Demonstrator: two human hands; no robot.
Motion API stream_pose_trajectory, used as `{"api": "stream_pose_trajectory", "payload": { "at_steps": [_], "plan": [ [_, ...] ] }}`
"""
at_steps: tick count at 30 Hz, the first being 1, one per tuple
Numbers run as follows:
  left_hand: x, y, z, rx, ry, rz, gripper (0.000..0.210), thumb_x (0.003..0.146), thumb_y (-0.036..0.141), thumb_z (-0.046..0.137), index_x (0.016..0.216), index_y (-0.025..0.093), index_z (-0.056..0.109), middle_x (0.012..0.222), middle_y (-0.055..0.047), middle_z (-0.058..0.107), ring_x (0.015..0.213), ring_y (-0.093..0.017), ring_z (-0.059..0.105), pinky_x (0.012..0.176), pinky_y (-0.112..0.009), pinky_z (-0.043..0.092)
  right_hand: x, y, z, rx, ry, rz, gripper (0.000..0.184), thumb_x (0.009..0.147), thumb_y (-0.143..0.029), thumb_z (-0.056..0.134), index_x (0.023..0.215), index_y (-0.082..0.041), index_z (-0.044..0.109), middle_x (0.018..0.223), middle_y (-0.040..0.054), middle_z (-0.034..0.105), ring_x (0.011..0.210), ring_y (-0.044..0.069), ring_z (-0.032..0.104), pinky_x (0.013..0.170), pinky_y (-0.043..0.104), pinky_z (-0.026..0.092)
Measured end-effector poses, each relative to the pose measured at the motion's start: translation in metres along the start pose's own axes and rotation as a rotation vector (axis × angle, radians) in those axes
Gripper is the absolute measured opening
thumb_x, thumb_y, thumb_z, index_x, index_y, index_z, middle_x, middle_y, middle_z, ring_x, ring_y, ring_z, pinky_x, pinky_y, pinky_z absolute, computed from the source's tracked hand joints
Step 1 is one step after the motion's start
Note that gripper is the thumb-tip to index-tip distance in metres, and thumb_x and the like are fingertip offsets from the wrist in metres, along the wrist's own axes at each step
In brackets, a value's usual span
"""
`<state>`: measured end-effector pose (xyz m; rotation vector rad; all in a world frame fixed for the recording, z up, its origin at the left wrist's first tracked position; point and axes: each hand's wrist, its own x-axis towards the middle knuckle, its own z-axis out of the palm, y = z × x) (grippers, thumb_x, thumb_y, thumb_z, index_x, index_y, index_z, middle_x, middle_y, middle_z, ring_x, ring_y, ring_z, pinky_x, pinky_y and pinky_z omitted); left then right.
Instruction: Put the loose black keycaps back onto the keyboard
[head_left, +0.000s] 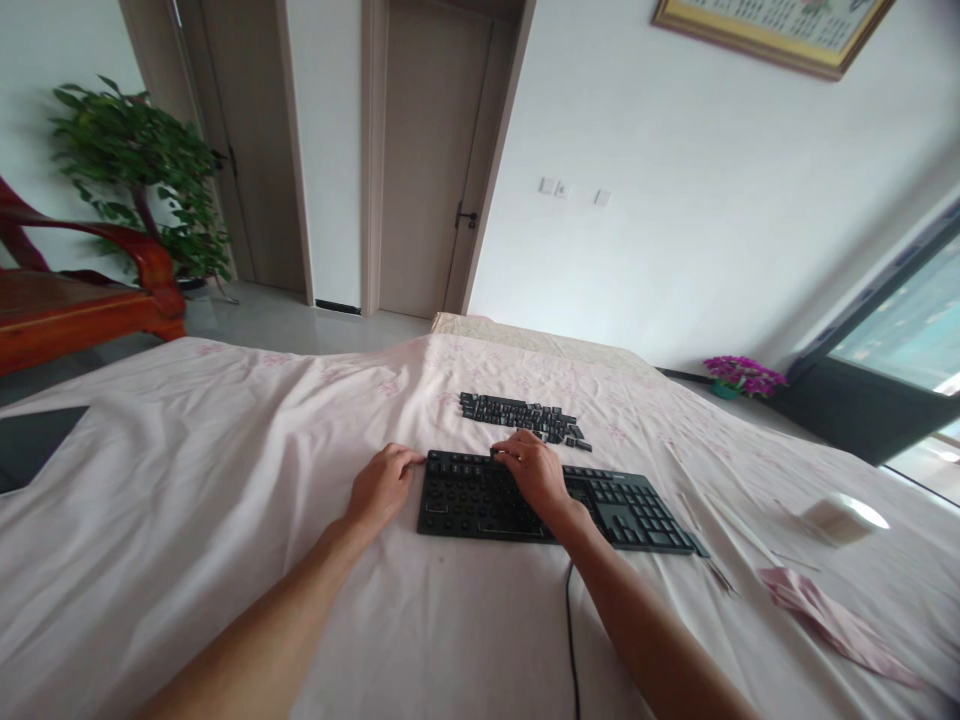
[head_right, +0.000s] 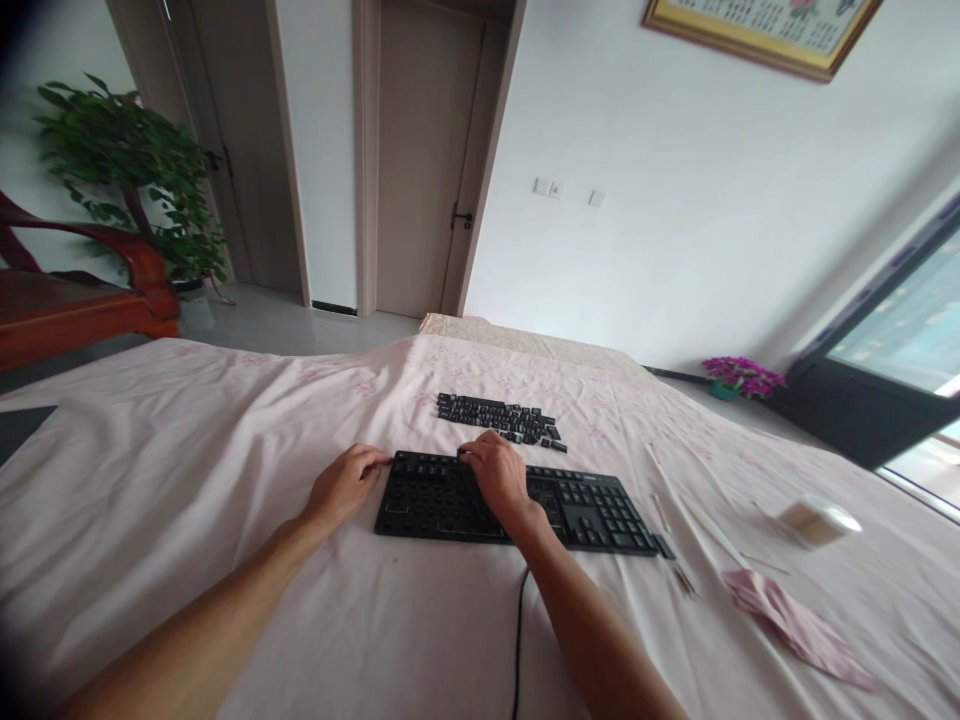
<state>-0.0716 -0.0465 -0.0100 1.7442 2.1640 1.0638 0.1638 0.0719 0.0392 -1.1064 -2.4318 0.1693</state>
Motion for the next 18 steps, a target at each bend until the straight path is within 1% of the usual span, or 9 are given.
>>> {"api": "stream_pose_trajectory", "payload": {
  "at_steps": [3, 5, 10, 18],
  "plan": [
    [0.0, 0.0, 0.0, 0.006, -0.003, -0.002, 0.031, 0.082, 0.014, 0.044, 0.1, 0.026, 0.066, 0.11, 0.001, 0.063, 0.103, -0.013, 0.058, 0.087, -0.023, 0.043, -0.017, -0.007, 0.002, -0.021, 0.012, -0.033, 0.02, 0.088, -0.033, 0.054, 0.098, -0.03, 0.071, 0.093, 0.0005, 0.063, 0.088, 0.014, 0.057, 0.076, 0.022, 0.041],
    [0.0, 0.0, 0.0, 0.01, -0.006, -0.014, 0.031, 0.082, 0.013, 0.044, 0.101, 0.026, 0.066, 0.111, 0.001, 0.064, 0.103, -0.013, 0.057, 0.087, -0.023, 0.043, -0.023, -0.01, 0.005, -0.045, 0.012, -0.035, 0.02, 0.088, -0.033, 0.055, 0.099, -0.03, 0.071, 0.093, 0.0006, 0.063, 0.089, 0.014, 0.057, 0.077, 0.022, 0.041],
    [-0.001, 0.001, -0.001, -0.004, -0.003, -0.018, 0.032, 0.083, 0.013, 0.044, 0.101, 0.026, 0.066, 0.111, 0.001, 0.064, 0.104, -0.014, 0.057, 0.087, -0.024, 0.043, -0.025, -0.015, 0.008, -0.102, -0.004, -0.024, 0.022, 0.09, -0.035, 0.053, 0.1, -0.031, 0.071, 0.094, 0.0005, 0.063, 0.091, 0.014, 0.055, 0.08, 0.022, 0.041],
    [0.0, -0.001, 0.001, -0.011, -0.001, -0.012, 0.031, 0.082, 0.012, 0.045, 0.1, 0.026, 0.066, 0.111, 0.001, 0.063, 0.103, -0.014, 0.057, 0.088, -0.024, 0.043, -0.027, -0.02, 0.002, -0.141, -0.048, -0.066, 0.024, 0.092, -0.036, 0.049, 0.101, -0.03, 0.071, 0.093, 0.0013, 0.062, 0.089, 0.014, 0.055, 0.08, 0.023, 0.039]
  ]
}}
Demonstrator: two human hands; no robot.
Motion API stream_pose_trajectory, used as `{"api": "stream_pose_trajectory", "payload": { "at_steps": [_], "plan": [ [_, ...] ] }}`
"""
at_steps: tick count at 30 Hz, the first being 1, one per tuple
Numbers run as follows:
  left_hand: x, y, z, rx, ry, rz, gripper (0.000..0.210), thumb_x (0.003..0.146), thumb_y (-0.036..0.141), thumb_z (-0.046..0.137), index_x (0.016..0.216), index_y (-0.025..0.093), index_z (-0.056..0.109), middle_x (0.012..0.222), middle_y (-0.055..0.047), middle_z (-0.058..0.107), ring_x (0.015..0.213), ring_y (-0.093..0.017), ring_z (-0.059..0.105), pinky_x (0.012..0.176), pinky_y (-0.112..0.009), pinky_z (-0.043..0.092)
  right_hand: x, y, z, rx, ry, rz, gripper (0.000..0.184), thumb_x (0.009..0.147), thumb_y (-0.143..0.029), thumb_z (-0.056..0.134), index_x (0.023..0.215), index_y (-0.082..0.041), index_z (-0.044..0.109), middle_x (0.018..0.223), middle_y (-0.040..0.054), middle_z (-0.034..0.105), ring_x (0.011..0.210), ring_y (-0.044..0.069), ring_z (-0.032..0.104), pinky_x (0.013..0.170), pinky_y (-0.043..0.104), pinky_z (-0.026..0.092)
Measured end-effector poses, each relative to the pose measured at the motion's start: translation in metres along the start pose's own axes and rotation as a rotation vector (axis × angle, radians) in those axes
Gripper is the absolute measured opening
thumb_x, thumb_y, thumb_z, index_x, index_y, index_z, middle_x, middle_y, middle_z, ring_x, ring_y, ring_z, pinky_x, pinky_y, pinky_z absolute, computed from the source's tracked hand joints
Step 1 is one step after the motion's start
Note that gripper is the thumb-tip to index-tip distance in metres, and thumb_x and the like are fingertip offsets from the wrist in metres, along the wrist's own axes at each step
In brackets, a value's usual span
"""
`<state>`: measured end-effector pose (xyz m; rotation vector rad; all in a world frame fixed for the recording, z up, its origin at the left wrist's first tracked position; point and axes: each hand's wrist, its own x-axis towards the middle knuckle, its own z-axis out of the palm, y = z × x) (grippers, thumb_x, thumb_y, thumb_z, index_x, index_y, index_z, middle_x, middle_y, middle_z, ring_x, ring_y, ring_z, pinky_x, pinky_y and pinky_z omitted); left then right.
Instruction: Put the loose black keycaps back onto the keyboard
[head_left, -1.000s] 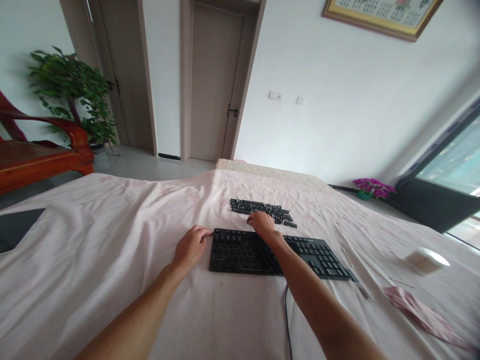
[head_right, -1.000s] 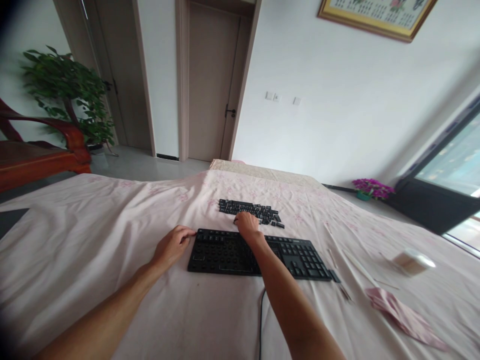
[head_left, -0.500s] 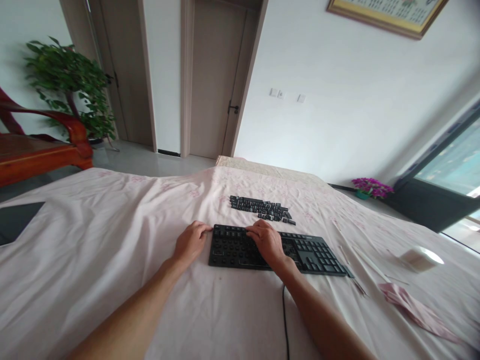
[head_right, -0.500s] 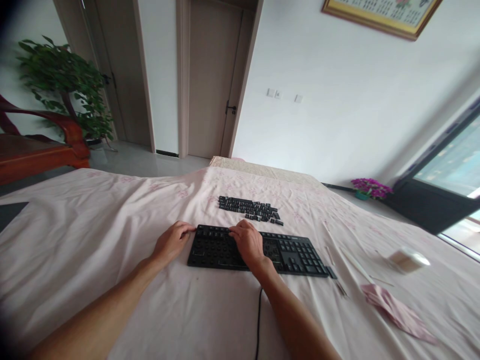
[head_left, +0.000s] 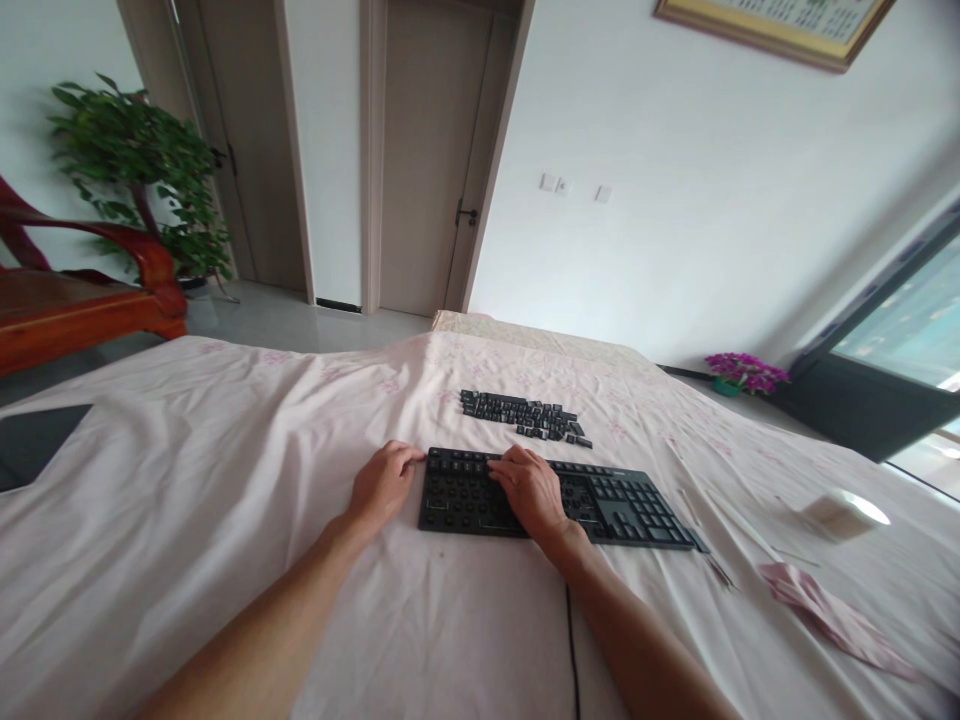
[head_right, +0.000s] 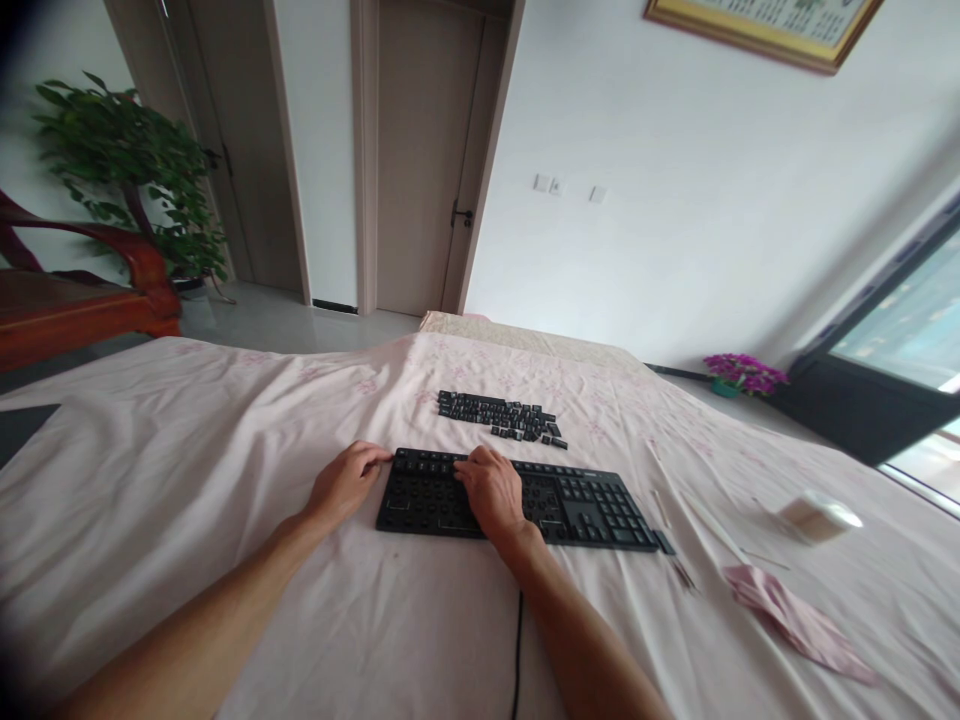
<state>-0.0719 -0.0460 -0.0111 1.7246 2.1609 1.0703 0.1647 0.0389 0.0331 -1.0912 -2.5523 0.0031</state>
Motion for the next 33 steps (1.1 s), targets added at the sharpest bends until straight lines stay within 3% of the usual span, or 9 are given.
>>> {"api": "stream_pose_trajectory", "payload": {
  "at_steps": [18, 22, 27, 33],
  "plan": [
    [-0.001, 0.002, -0.001, 0.014, -0.007, -0.012, 0.031, 0.082, 0.013, 0.045, 0.101, 0.026, 0.066, 0.112, 0.001, 0.063, 0.105, -0.014, 0.057, 0.088, -0.025, 0.043, -0.003, -0.018, -0.007, -0.259, -0.087, -0.064, 0.026, 0.094, -0.022, 0.038, 0.09, -0.022, 0.064, 0.09, 0.0047, 0.06, 0.084, 0.017, 0.051, 0.075, 0.029, 0.032],
    [-0.001, 0.004, -0.002, 0.017, -0.009, -0.021, 0.03, 0.082, 0.013, 0.045, 0.1, 0.026, 0.067, 0.111, 0.0, 0.064, 0.104, -0.014, 0.057, 0.087, -0.024, 0.043, -0.003, -0.02, -0.01, -0.294, -0.13, -0.095, 0.021, 0.088, -0.015, 0.043, 0.095, -0.021, 0.061, 0.095, 0.0064, 0.06, 0.087, 0.019, 0.052, 0.078, 0.031, 0.032],
    [-0.001, 0.003, -0.002, 0.023, 0.001, -0.002, 0.031, 0.082, 0.013, 0.045, 0.1, 0.026, 0.066, 0.111, 0.0, 0.064, 0.103, -0.014, 0.058, 0.087, -0.024, 0.043, -0.005, -0.022, -0.013, -0.332, -0.174, -0.155, 0.036, 0.082, -0.007, 0.045, 0.115, -0.018, 0.055, 0.101, 0.0087, 0.06, 0.091, 0.021, 0.053, 0.079, 0.034, 0.032],
    [-0.001, 0.003, -0.002, 0.022, 0.002, 0.008, 0.032, 0.082, 0.012, 0.044, 0.101, 0.026, 0.066, 0.111, 0.0, 0.064, 0.103, -0.014, 0.057, 0.088, -0.025, 0.043, -0.005, -0.029, -0.013, -0.36, -0.217, -0.155, 0.032, 0.085, -0.006, 0.04, 0.108, -0.016, 0.059, 0.098, 0.0104, 0.06, 0.089, 0.022, 0.053, 0.079, 0.035, 0.033]
  ]
}}
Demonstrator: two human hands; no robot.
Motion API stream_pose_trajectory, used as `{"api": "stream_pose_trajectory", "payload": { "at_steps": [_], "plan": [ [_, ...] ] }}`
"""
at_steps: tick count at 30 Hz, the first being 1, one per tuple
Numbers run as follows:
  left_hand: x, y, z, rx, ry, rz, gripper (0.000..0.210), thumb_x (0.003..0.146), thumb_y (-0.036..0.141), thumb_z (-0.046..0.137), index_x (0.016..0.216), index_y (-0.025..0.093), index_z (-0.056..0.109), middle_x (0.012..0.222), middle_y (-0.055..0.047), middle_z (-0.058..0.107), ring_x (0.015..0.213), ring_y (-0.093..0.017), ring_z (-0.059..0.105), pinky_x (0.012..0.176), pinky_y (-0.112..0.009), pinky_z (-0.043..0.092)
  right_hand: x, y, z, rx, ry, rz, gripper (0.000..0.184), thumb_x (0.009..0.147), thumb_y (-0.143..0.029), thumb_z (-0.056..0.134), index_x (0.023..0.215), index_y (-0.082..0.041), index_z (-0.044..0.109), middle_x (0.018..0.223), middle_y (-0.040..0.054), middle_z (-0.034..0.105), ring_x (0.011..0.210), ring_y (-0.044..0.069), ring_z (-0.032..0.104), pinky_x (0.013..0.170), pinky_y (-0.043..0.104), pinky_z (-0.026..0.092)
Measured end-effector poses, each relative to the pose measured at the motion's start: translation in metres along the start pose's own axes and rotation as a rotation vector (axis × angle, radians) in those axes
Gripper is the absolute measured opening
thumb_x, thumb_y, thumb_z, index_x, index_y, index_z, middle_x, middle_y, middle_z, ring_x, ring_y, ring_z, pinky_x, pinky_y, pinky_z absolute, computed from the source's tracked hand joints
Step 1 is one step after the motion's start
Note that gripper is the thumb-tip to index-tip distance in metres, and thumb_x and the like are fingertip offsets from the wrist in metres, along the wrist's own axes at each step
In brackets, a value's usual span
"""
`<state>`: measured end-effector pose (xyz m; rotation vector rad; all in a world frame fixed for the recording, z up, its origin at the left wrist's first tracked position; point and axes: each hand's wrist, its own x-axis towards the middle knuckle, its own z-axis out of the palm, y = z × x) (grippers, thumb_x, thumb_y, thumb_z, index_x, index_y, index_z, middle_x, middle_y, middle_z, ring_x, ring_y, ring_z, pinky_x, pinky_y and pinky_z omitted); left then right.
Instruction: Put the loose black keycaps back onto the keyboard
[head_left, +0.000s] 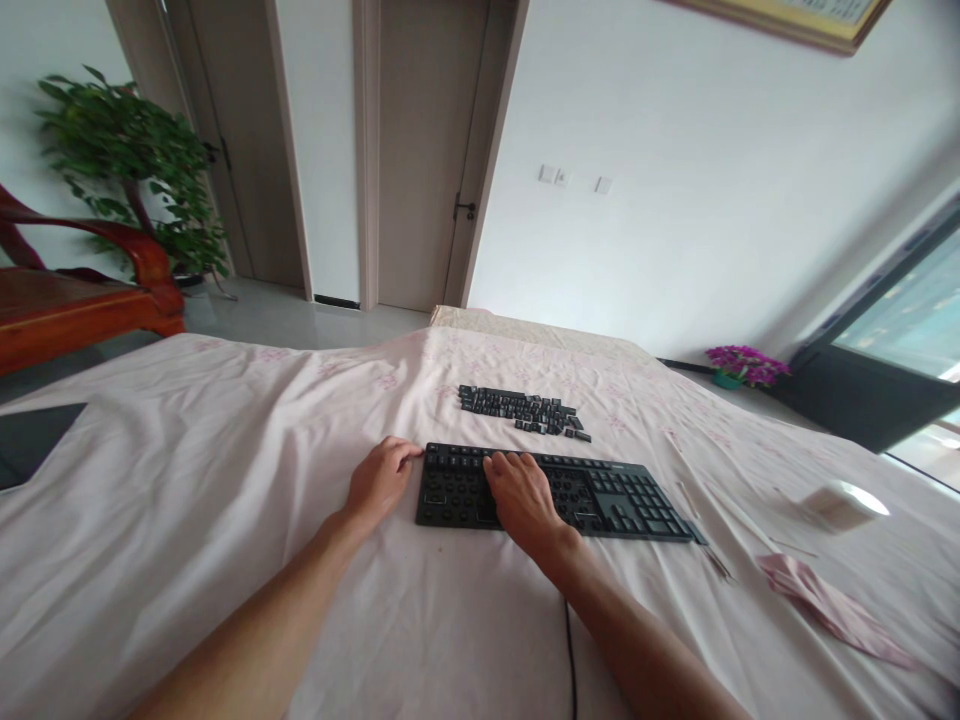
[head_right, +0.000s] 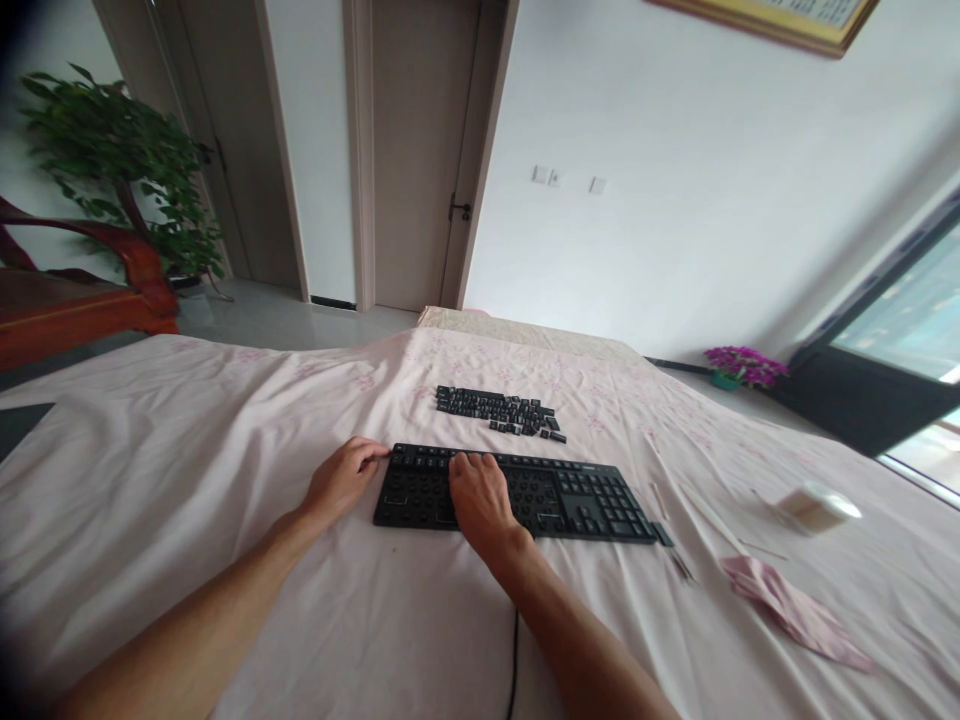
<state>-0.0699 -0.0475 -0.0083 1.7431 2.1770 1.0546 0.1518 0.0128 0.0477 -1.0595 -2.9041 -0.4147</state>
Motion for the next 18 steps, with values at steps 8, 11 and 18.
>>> {"api": "stream_pose_trajectory", "payload": {
  "at_steps": [8, 11, 18],
  "plan": [
    [0.002, -0.004, 0.003, -0.008, -0.003, -0.008, 0.031, 0.082, 0.013, 0.045, 0.099, 0.026, 0.066, 0.111, 0.001, 0.063, 0.104, -0.014, 0.057, 0.088, -0.024, 0.043, -0.002, 0.015, 0.004, 0.165, 0.049, 0.079, 0.034, 0.087, -0.013, 0.044, 0.111, -0.027, 0.063, 0.092, 0.0041, 0.064, 0.088, 0.017, 0.056, 0.078, 0.028, 0.034],
    [0.002, -0.005, 0.004, -0.013, 0.01, 0.018, 0.031, 0.082, 0.012, 0.044, 0.099, 0.026, 0.066, 0.11, 0.0, 0.064, 0.103, -0.013, 0.058, 0.089, -0.024, 0.042, -0.002, 0.032, 0.011, 0.269, 0.101, 0.15, 0.034, 0.092, -0.019, 0.04, 0.112, -0.031, 0.065, 0.093, 0.0018, 0.065, 0.089, 0.015, 0.057, 0.079, 0.025, 0.035],
    [0.002, -0.006, 0.005, -0.024, 0.007, 0.022, 0.031, 0.081, 0.011, 0.044, 0.099, 0.025, 0.066, 0.109, -0.001, 0.064, 0.101, -0.013, 0.058, 0.088, -0.024, 0.042, 0.016, 0.09, 0.026, 0.261, 0.21, 0.442, 0.029, 0.091, -0.028, 0.046, 0.107, -0.031, 0.069, 0.101, 0.0014, 0.065, 0.096, 0.017, 0.054, 0.082, 0.024, 0.036]
  ]
}}
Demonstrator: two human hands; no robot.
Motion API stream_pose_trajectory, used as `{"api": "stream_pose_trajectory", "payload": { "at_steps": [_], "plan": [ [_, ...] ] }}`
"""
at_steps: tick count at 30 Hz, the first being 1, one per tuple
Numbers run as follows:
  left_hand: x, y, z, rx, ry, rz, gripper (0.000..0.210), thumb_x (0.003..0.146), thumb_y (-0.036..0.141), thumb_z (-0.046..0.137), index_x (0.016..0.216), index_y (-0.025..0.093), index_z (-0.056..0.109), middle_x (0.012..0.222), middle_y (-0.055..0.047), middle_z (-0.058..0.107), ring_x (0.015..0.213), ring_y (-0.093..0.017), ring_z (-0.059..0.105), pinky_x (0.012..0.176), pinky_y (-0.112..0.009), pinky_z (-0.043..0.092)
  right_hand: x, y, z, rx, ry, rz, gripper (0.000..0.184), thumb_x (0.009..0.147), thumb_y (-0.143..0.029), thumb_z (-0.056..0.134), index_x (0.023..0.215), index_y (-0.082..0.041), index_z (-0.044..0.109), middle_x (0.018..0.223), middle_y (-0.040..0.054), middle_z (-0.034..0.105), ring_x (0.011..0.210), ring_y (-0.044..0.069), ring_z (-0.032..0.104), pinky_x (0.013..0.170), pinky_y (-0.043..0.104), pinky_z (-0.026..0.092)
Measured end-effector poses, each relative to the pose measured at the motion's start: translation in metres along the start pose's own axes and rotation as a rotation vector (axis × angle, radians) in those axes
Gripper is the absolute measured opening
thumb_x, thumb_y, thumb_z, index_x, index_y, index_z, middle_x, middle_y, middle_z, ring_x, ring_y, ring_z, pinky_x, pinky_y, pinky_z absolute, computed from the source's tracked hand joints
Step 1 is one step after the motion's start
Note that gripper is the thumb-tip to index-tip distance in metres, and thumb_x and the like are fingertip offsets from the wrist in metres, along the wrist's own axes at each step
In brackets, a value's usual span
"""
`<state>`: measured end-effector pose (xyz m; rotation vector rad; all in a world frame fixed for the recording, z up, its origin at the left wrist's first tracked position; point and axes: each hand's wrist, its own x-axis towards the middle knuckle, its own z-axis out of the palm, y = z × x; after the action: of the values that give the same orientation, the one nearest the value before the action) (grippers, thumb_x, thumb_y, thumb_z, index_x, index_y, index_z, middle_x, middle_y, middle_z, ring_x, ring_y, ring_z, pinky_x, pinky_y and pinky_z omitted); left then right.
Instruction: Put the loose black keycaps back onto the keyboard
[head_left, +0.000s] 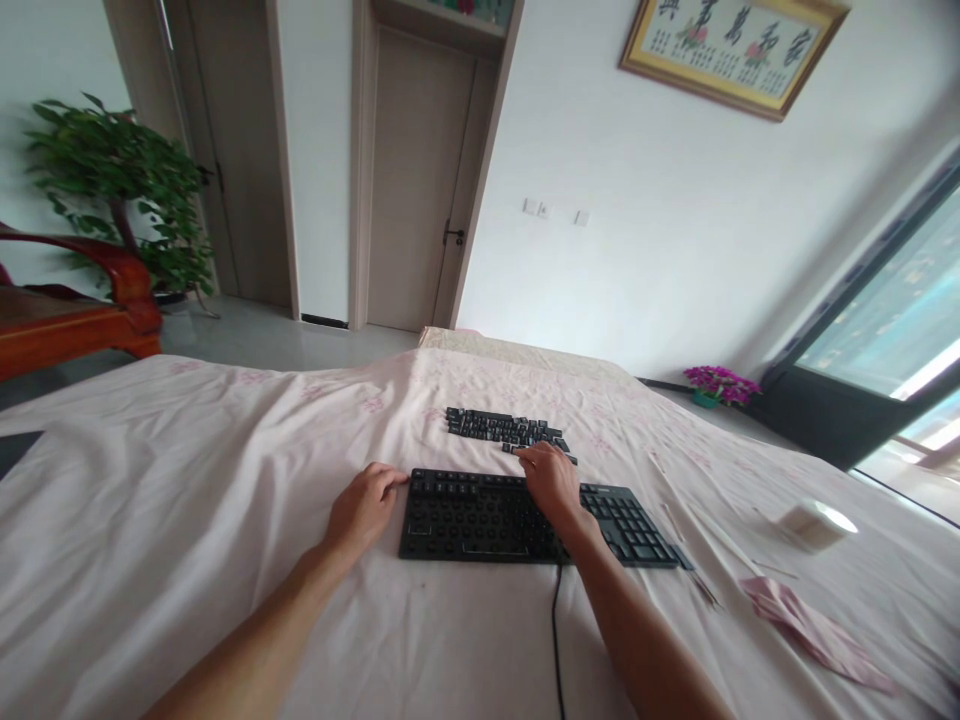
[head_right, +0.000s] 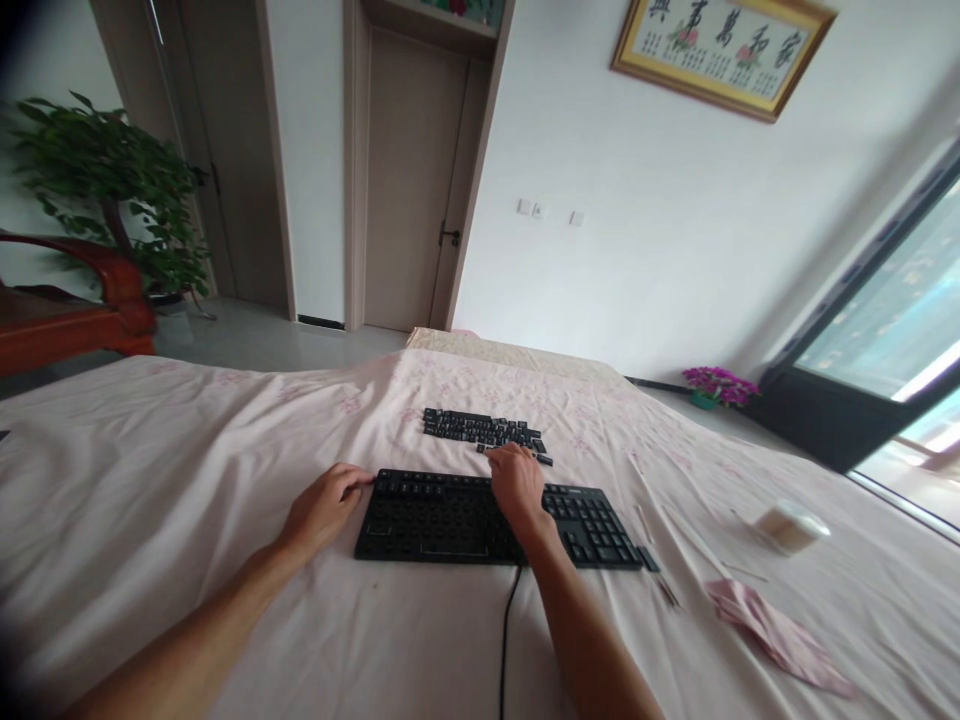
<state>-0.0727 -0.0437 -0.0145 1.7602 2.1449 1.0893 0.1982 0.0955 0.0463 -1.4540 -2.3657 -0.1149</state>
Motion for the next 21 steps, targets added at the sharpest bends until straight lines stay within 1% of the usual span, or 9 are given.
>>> {"api": "stream_pose_trajectory", "payload": {
  "at_steps": [3, 6, 10, 13, 15, 21],
  "plan": [
    [0.001, -0.002, 0.001, 0.005, 0.005, 0.002, 0.032, 0.081, 0.011, 0.044, 0.099, 0.025, 0.066, 0.109, -0.001, 0.063, 0.101, -0.014, 0.058, 0.089, -0.024, 0.042, 0.019, 0.006, 0.002, -0.093, -0.01, 0.014, 0.028, 0.091, -0.029, 0.046, 0.104, -0.031, 0.071, 0.101, 0.0034, 0.064, 0.1, 0.018, 0.05, 0.083, 0.026, 0.034],
    [0.001, -0.003, 0.002, 0.008, 0.003, 0.001, 0.033, 0.081, 0.011, 0.044, 0.1, 0.025, 0.066, 0.11, -0.001, 0.063, 0.102, -0.013, 0.058, 0.09, -0.024, 0.042, 0.035, 0.002, 0.006, -0.18, -0.03, -0.028, 0.029, 0.091, -0.029, 0.044, 0.1, -0.031, 0.072, 0.104, 0.0052, 0.062, 0.101, 0.02, 0.047, 0.083, 0.029, 0.033],
    [0.001, -0.004, 0.002, 0.008, -0.011, -0.008, 0.033, 0.081, 0.011, 0.044, 0.1, 0.025, 0.066, 0.11, 0.0, 0.063, 0.103, -0.013, 0.057, 0.09, -0.024, 0.042, 0.05, -0.005, 0.013, -0.268, -0.079, -0.079, 0.031, 0.091, -0.028, 0.043, 0.091, -0.024, 0.074, 0.106, 0.0092, 0.061, 0.102, 0.023, 0.044, 0.085, 0.032, 0.03],
    [0.001, -0.003, 0.001, 0.009, -0.014, -0.006, 0.033, 0.08, 0.01, 0.043, 0.1, 0.024, 0.066, 0.11, 0.0, 0.063, 0.103, -0.013, 0.057, 0.09, -0.024, 0.042, 0.057, -0.008, 0.02, -0.266, -0.101, -0.091, 0.028, 0.089, -0.026, 0.047, 0.082, -0.021, 0.074, 0.101, 0.0112, 0.062, 0.101, 0.024, 0.043, 0.084, 0.033, 0.029],
    [0.001, -0.001, 0.001, 0.014, -0.009, -0.008, 0.033, 0.08, 0.01, 0.044, 0.099, 0.025, 0.066, 0.11, 0.0, 0.063, 0.102, -0.013, 0.058, 0.09, -0.024, 0.042, 0.061, -0.007, 0.024, -0.254, -0.108, -0.092, 0.025, 0.086, -0.024, 0.05, 0.079, -0.021, 0.074, 0.099, 0.0112, 0.063, 0.1, 0.023, 0.044, 0.083, 0.033, 0.029],
    [0.0, -0.001, 0.0, 0.01, -0.003, -0.005, 0.032, 0.08, 0.011, 0.044, 0.099, 0.025, 0.066, 0.109, 0.0, 0.063, 0.103, -0.013, 0.058, 0.089, -0.023, 0.042, 0.063, -0.009, 0.028, -0.189, -0.127, -0.073, 0.017, 0.08, -0.027, 0.058, 0.079, -0.026, 0.075, 0.094, 0.0059, 0.067, 0.099, 0.022, 0.048, 0.084, 0.032, 0.028]
  ]
}}
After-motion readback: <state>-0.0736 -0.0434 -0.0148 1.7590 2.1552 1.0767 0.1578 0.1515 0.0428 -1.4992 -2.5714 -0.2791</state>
